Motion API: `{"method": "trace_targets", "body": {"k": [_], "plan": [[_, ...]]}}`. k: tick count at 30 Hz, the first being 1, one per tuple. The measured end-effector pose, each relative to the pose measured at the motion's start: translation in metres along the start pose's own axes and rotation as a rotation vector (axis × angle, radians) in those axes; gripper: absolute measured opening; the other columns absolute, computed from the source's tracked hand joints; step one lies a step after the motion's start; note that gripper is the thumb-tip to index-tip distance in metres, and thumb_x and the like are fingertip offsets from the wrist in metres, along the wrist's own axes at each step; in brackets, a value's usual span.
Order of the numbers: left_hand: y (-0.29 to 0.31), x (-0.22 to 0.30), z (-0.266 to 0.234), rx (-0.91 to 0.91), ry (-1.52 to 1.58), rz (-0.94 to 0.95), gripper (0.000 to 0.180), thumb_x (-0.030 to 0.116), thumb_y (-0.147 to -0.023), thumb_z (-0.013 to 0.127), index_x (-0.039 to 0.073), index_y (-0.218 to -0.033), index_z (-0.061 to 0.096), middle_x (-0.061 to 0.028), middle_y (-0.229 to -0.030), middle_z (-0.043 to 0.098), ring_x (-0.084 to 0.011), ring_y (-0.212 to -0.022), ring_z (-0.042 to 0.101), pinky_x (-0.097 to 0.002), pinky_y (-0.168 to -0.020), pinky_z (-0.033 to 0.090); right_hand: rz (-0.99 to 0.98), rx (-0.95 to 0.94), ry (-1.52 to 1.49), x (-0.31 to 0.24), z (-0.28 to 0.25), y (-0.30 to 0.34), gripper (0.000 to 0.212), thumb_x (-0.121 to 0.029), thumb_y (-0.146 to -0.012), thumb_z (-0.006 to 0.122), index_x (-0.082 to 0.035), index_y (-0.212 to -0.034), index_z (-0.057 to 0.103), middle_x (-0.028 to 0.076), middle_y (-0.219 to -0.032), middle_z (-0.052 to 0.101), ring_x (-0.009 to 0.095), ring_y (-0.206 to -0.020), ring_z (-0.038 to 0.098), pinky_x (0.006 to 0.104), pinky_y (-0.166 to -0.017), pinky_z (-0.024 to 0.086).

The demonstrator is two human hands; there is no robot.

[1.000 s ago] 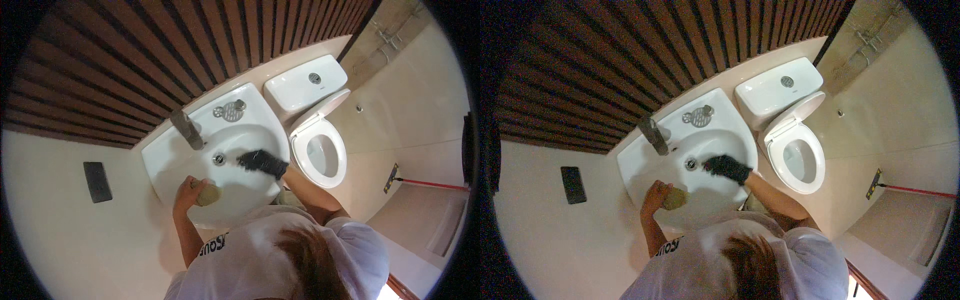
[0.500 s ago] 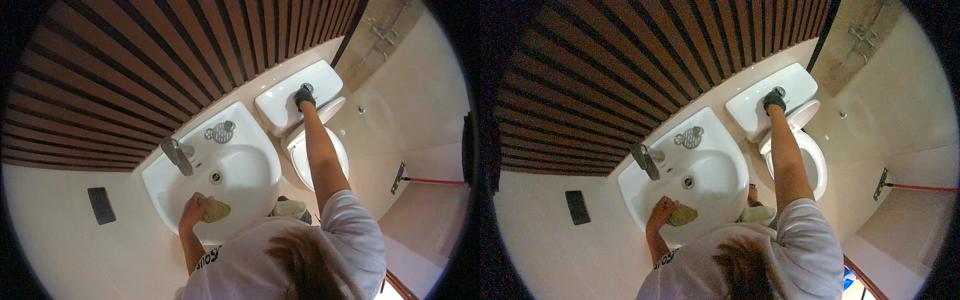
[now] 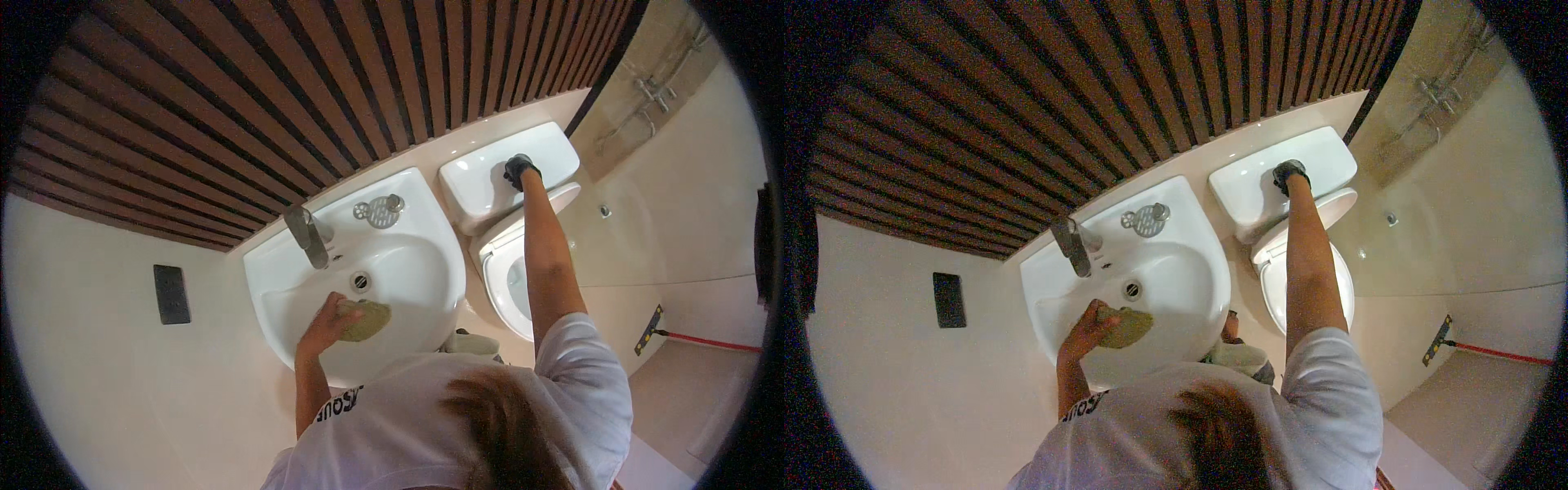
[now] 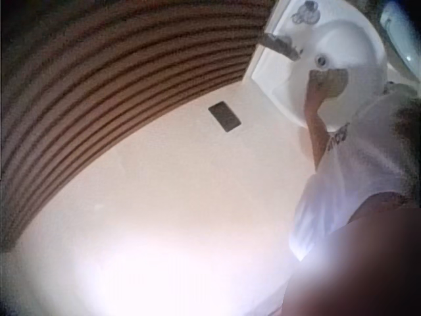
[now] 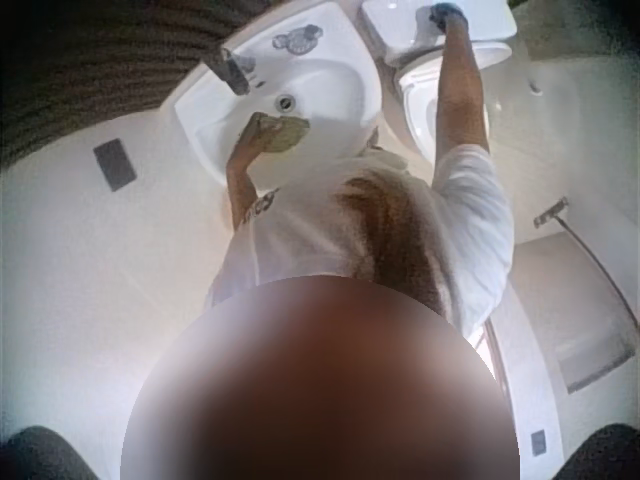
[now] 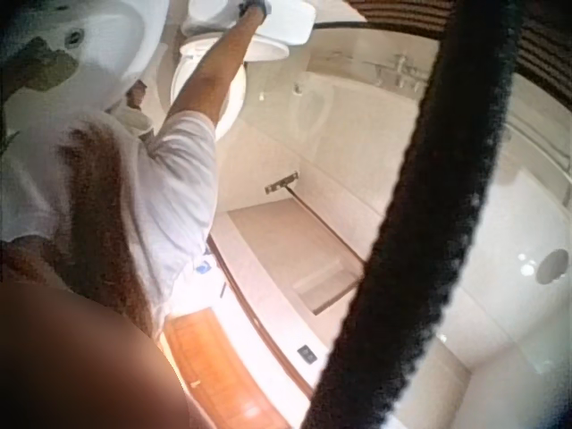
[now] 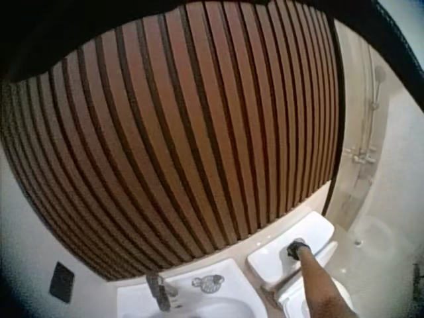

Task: The person cleans the bathroom sink and toilet. They use a cloth to wipe down the faucet, sink basin, and toilet tank before cleaning a drain cover.

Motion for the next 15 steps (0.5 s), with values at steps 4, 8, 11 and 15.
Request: {"method": "trace_targets", "body": {"k": [4, 8, 11, 15], "plan": [[0.007, 0.016, 0.006, 0.060, 0.225, 0.006, 0.039, 0.031, -0.082, 0.058, 0.006, -0.104, 0.038, -0.0076, -0.087, 0.050, -0.0159, -0.081, 0.049, -0.0291, -0.067, 0.042, -0.637, -0.051, -0.014, -0.028, 0.051, 0.122, 0.020, -0.021, -0.081, 0.045, -0.013, -0.093, 0.058, 0.005, -0.070, 0.056, 0.014, -0.061, 0.052, 0.0270, -0.050, 0.043], [-0.027, 0.044, 0.044, 0.346, 0.617, 0.177, 0.035, 0.025, -0.082, 0.058, 0.007, -0.106, 0.037, -0.0081, -0.091, 0.049, -0.0147, -0.080, 0.048, -0.0276, -0.068, 0.042, -0.363, -0.704, -0.815, -0.007, 0.118, 0.254, 0.044, -0.035, -0.085, 0.042, -0.014, -0.124, 0.041, 0.005, -0.090, 0.054, 0.013, -0.071, 0.052, 0.0240, -0.053, 0.045], [-0.052, 0.077, 0.071, 0.327, 0.312, 0.428, 0.037, 0.022, -0.081, 0.058, 0.006, -0.108, 0.038, -0.0111, -0.098, 0.049, -0.0170, -0.086, 0.048, -0.0298, -0.071, 0.042, -0.371, -0.619, -1.064, -0.010, 0.157, 0.311, 0.050, -0.030, -0.086, 0.046, -0.008, -0.128, 0.031, 0.012, -0.114, 0.046, 0.024, -0.099, 0.049, 0.0319, -0.076, 0.045], [-0.070, 0.091, 0.079, 0.258, -0.084, 0.717, 0.046, 0.019, -0.078, 0.061, 0.005, -0.114, 0.037, -0.0149, -0.110, 0.046, -0.0263, -0.099, 0.045, -0.0375, -0.085, 0.036, -0.366, -0.527, -1.524, -0.015, 0.162, 0.299, 0.051, -0.011, -0.079, 0.058, -0.004, -0.124, 0.035, 0.011, -0.112, 0.049, 0.022, -0.100, 0.050, 0.0325, -0.084, 0.043]]}}
Point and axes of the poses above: each hand's wrist, its own y-axis away from the middle knuckle, its own z-axis out of the palm, x = y × z, the point moved 3 cm from there along -y, towards the middle knuckle
